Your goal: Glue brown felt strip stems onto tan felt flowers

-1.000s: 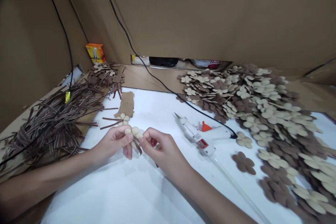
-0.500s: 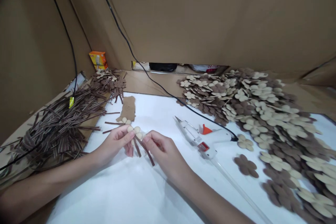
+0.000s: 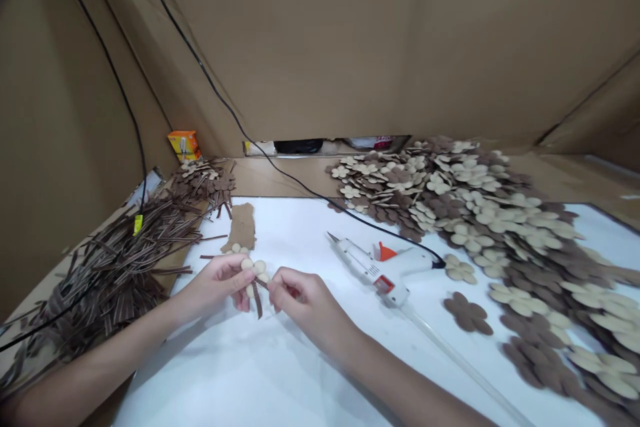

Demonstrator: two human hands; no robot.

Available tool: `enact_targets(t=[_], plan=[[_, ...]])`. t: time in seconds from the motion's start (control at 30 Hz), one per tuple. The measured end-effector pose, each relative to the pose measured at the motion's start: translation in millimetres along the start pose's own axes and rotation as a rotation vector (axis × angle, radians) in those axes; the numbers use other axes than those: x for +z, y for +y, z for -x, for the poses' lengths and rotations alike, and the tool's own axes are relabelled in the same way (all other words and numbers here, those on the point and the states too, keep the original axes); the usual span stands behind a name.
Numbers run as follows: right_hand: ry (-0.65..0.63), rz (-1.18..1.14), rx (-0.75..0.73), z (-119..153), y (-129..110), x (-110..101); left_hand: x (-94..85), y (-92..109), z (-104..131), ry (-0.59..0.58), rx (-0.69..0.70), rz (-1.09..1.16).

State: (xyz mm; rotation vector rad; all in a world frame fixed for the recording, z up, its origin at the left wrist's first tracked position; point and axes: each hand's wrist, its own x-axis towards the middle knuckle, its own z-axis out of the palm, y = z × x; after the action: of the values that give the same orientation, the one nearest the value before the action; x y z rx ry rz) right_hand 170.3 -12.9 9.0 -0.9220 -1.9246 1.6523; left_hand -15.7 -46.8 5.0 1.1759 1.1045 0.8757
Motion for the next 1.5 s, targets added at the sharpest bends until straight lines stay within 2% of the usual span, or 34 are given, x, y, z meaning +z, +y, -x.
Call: enact_targets(t=[0.23, 0.43, 0.63, 0.83, 0.97, 1.03, 1.17, 1.23, 1.37, 1.5], plan=[[0.073, 0.063, -0.035, -1.6, 3.4, -1.4, 2.3, 5.0, 1.9, 0.058, 0.014, 0.020], [0.059, 0.101, -0.067, -1.2, 7.3, -1.1, 6.7, 5.3, 2.0, 0.058, -0.010, 0.034], [0.086, 0.137, -0.066, -1.8, 8.6, -1.7, 6.9, -0.1, -2.6, 0.134, -0.019, 0.016], [0.202, 0.096, -0.026, -1.0, 12.2, -6.1, 3.5, -8.9, -4.2, 0.186, 0.043, -0.042], [0.263, 0.052, -0.027, -3.0, 8.0, -11.5, 1.0, -0.6, -2.4, 0.205, 0.074, -0.071], [0.237, 0.079, -0.086, -3.1, 3.0, -13.3, -0.8, 6.9, 0.0, 0.177, 0.088, -0.087], [0.042, 0.153, -0.240, 0.0, -5.2, -9.8, -3.5, 20.5, 6.0, 0.094, 0.105, -0.129], [-0.019, 0.193, -0.248, 1.9, -7.2, -5.4, -3.8, 24.7, 8.3, 0.075, 0.104, -0.158], [0.022, 0.182, -0.106, 3.3, -9.4, 0.2, -4.0, 27.0, 10.0, 0.101, 0.116, -0.228], [0.026, 0.199, -0.122, 2.5, -11.9, -2.2, -4.0, 25.1, 9.2, 0.186, 0.147, -0.294]])
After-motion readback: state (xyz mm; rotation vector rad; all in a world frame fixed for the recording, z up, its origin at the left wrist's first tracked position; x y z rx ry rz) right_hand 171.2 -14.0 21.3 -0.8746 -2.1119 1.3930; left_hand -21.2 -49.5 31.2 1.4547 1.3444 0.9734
